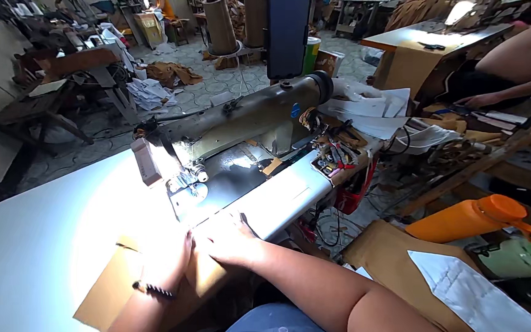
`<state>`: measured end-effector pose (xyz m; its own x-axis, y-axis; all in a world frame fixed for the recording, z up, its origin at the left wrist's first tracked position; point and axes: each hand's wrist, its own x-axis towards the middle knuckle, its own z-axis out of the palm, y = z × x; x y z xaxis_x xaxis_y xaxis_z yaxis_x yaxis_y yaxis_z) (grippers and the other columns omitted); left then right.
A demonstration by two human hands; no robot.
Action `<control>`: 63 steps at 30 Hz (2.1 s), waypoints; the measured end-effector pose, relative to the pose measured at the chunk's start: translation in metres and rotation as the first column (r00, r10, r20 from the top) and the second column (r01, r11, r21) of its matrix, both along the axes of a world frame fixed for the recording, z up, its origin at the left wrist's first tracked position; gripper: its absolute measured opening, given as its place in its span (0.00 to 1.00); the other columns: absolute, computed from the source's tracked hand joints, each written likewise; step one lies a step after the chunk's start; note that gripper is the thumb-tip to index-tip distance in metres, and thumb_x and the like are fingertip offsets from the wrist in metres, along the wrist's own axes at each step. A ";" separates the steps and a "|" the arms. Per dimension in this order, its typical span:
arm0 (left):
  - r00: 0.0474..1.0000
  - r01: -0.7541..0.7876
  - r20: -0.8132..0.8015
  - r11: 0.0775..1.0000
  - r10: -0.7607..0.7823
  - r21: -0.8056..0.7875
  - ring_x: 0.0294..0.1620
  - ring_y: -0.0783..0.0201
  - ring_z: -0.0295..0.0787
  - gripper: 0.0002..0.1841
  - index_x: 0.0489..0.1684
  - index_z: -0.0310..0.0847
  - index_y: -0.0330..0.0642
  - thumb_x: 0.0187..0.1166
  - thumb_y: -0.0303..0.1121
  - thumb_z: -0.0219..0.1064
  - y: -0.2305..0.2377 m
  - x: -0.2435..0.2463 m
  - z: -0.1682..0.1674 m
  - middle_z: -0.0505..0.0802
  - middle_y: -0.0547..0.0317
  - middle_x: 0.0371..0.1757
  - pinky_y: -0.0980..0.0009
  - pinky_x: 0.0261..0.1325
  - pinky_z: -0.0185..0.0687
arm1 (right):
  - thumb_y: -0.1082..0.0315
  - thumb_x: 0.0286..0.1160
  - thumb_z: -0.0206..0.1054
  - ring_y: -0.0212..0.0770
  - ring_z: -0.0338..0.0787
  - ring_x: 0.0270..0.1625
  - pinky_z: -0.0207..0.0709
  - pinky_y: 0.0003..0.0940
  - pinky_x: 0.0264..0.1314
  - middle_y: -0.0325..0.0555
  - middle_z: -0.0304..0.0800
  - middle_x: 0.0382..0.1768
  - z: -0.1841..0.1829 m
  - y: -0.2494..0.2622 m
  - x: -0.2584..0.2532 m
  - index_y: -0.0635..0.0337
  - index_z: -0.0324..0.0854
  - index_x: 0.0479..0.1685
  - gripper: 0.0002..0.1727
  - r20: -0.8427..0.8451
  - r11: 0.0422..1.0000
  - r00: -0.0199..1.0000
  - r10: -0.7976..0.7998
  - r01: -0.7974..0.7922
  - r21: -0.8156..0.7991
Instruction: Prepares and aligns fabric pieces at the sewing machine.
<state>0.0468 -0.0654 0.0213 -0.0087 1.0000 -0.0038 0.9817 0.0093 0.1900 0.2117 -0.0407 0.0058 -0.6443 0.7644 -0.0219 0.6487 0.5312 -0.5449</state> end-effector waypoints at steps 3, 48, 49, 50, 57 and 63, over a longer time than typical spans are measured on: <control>0.998 0.022 -0.069 0.978 -0.008 0.209 0.60 0.35 0.90 0.20 0.55 0.90 0.32 0.87 0.35 0.53 -0.039 0.016 -0.026 0.91 0.33 0.58 0.38 0.59 0.83 | 0.53 0.92 0.46 0.59 0.72 0.84 0.50 0.66 0.88 0.58 0.82 0.74 0.012 -0.004 -0.002 0.57 0.84 0.70 0.26 0.077 0.999 0.997 0.018 -0.014 -0.053; 0.950 0.313 0.013 0.950 -0.313 -0.003 0.94 0.46 0.53 0.32 0.89 0.67 0.61 0.83 0.50 0.45 0.038 -0.049 -0.022 0.69 0.64 0.91 0.16 0.80 0.32 | 0.68 0.77 0.59 0.49 0.82 0.55 0.66 0.50 0.65 0.46 0.86 0.42 -0.021 0.063 0.004 0.49 0.95 0.50 0.17 -0.180 0.935 0.969 0.171 -0.102 0.340; 0.946 0.324 0.021 0.946 -0.324 0.011 0.93 0.46 0.54 0.32 0.88 0.68 0.59 0.83 0.50 0.45 0.039 -0.050 -0.024 0.70 0.62 0.90 0.18 0.81 0.31 | 0.67 0.77 0.59 0.48 0.82 0.55 0.67 0.50 0.65 0.46 0.85 0.42 -0.021 0.063 0.004 0.49 0.95 0.50 0.17 -0.181 0.935 0.968 0.171 -0.102 0.338; 0.941 0.337 0.032 0.941 -0.338 0.026 0.94 0.47 0.54 0.31 0.87 0.69 0.57 0.83 0.50 0.45 0.040 -0.051 -0.025 0.71 0.61 0.90 0.18 0.82 0.31 | 0.67 0.78 0.59 0.48 0.82 0.55 0.67 0.50 0.64 0.46 0.85 0.42 -0.022 0.064 0.004 0.49 0.95 0.50 0.17 -0.181 0.938 0.969 0.167 -0.099 0.333; 0.924 0.381 0.046 0.924 -0.380 -0.017 0.97 0.49 0.44 0.32 0.90 0.65 0.53 0.86 0.49 0.43 0.057 -0.049 -0.015 0.61 0.54 0.95 0.25 0.88 0.31 | 0.67 0.78 0.60 0.51 0.83 0.52 0.72 0.50 0.57 0.48 0.87 0.42 -0.022 0.069 0.007 0.49 0.96 0.51 0.16 -0.216 0.939 0.969 0.118 -0.038 0.342; 0.919 0.395 0.014 0.918 -0.395 -0.022 0.97 0.47 0.44 0.32 0.88 0.67 0.54 0.85 0.49 0.43 0.063 -0.050 -0.015 0.61 0.52 0.95 0.22 0.85 0.30 | 0.65 0.79 0.60 0.51 0.82 0.53 0.71 0.51 0.59 0.47 0.86 0.42 -0.022 0.070 0.006 0.50 0.95 0.52 0.16 -0.199 0.947 0.974 0.104 -0.035 0.320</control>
